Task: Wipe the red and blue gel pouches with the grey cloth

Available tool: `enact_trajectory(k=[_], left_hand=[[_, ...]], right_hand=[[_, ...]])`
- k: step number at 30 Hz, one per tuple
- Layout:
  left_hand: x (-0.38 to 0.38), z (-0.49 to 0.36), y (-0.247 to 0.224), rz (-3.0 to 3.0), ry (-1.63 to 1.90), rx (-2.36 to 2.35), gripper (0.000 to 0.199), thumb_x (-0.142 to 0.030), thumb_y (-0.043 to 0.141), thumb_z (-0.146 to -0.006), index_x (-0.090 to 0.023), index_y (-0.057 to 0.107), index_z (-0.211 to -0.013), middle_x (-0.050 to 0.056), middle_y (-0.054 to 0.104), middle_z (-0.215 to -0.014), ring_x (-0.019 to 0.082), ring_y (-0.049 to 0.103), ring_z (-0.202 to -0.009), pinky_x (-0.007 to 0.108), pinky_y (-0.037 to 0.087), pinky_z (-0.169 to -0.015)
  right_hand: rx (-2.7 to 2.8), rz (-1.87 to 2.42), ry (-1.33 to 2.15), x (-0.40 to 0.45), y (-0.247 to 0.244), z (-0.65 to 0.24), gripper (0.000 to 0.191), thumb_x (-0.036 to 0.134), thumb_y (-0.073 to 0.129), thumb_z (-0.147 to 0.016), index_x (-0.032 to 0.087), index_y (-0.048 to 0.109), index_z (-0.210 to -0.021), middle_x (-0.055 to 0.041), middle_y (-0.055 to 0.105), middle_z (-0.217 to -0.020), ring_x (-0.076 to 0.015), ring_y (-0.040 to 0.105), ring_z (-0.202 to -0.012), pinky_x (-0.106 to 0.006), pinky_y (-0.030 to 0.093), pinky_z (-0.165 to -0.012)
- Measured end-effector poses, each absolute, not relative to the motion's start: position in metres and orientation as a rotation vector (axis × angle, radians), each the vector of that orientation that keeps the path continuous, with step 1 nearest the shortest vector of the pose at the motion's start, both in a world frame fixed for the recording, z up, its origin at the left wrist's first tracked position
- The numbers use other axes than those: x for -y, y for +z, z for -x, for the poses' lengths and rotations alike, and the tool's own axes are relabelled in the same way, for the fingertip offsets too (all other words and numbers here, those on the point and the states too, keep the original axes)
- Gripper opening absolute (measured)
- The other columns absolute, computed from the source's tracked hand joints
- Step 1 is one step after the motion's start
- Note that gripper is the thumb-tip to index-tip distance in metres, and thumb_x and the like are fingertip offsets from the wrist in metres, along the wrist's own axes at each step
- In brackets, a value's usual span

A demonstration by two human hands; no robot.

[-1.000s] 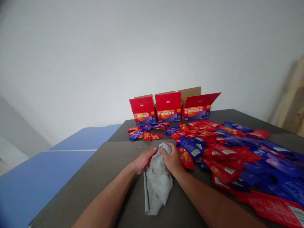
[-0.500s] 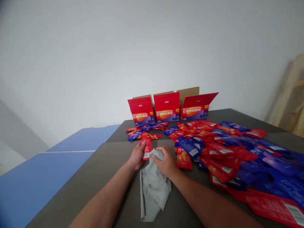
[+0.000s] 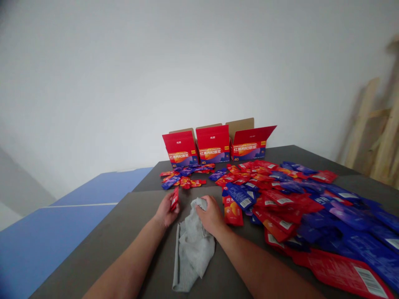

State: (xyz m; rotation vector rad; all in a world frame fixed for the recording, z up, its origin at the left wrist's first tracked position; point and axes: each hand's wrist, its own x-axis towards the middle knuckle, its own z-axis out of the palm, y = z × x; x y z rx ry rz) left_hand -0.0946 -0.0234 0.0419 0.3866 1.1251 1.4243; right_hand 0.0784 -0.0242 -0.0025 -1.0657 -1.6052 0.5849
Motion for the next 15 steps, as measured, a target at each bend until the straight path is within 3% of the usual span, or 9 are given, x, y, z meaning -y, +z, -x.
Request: enact_trajectory(k=[4,8,11,15], left_hand=[[0.03,0.084,0.055,-0.443,1.391,-1.141,0.002,-0.017,0.051,-0.083,-0.015,0.051,-0.083,-0.001,0.057,-0.06,0.005,0.049,-0.04,0.013,0.036,-0.035],[0.021,0.052,0.079,-0.915,1.413,-1.1,0.024,-0.024,0.064,-0.077,-0.018,0.054,-0.098,0.0,0.062,-0.074,0.008,0.053,-0.047,0.014,0.034,-0.034],[0.0,0.022,0.098,-1.186,1.21,-1.103,0.03,-0.031,0.067,-0.077,-0.014,0.058,-0.101,0.004,0.063,-0.081,0.009,0.054,-0.053,0.017,0.037,-0.039],[-0.034,-0.022,0.108,-1.133,0.98,-1.207,0.035,-0.035,0.058,-0.086,-0.012,0.057,-0.111,0.009,0.06,-0.108,0.019,0.06,-0.089,0.031,0.052,-0.073]], right_hand=[[1.642,1.038,0.607,0.023,-0.004,-0.077,0.018,0.028,0.059,-0.075,0.021,0.059,-0.092,-0.0048,0.063,-0.09,-0.0216,0.061,-0.085,-0.035,0.049,-0.076],[1.653,1.018,0.625,0.021,-0.006,-0.075,0.019,0.026,0.059,-0.076,0.022,0.058,-0.094,-0.005,0.062,-0.091,-0.0217,0.06,-0.087,-0.036,0.049,-0.078],[1.654,0.999,0.649,0.021,-0.007,-0.073,0.019,0.025,0.059,-0.076,0.022,0.058,-0.095,-0.0057,0.062,-0.093,-0.0226,0.06,-0.09,-0.038,0.049,-0.081],[1.666,0.98,0.688,0.02,-0.008,-0.073,0.024,0.024,0.059,-0.076,0.023,0.058,-0.1,-0.0068,0.062,-0.099,-0.0242,0.06,-0.095,-0.041,0.049,-0.084]])
